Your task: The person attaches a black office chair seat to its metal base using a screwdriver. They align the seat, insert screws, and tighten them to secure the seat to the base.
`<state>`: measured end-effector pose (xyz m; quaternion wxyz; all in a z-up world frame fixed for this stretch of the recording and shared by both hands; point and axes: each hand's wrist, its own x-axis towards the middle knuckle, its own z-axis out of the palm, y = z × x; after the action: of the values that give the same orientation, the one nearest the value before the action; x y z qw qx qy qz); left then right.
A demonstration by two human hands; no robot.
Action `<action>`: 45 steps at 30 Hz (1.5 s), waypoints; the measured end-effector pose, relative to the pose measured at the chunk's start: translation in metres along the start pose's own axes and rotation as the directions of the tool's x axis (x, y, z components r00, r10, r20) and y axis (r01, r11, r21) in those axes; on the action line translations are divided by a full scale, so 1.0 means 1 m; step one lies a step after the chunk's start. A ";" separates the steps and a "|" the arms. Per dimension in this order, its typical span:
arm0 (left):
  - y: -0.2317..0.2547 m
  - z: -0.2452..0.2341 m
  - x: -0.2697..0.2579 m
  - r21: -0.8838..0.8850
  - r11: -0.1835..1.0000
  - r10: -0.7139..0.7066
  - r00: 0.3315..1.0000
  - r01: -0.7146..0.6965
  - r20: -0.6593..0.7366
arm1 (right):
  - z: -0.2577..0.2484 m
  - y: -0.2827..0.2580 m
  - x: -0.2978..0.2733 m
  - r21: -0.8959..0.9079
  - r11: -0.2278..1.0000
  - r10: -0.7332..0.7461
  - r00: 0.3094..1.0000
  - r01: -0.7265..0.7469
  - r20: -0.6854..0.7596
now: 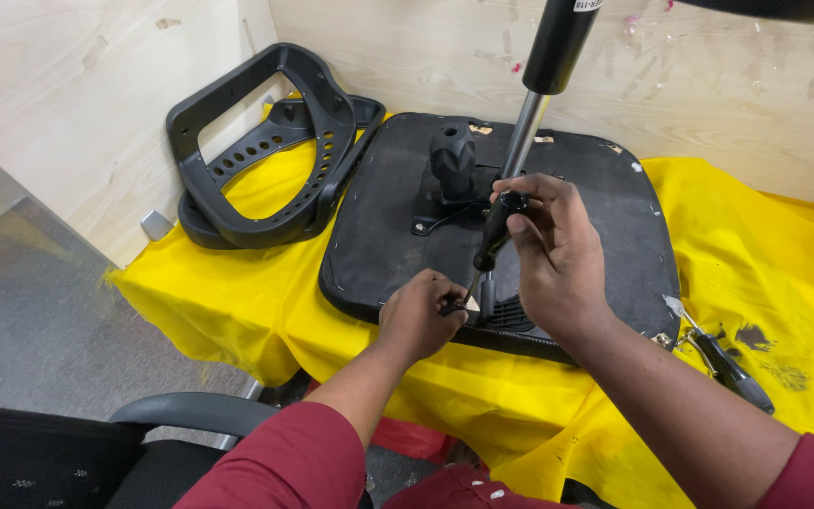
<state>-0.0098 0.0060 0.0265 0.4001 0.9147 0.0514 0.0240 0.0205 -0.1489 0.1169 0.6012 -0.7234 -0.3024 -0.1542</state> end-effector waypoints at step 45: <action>0.001 -0.001 0.003 0.020 1.000 0.014 0.999 -0.015 0.033 | -0.007 -0.002 0.002 -0.049 0.998 -0.031 0.999 0.031 -0.005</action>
<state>-0.0068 0.0066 0.0282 0.3916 0.9192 0.0384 0.0114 0.0223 -0.1548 0.1212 0.5816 -0.7327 -0.3081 -0.1730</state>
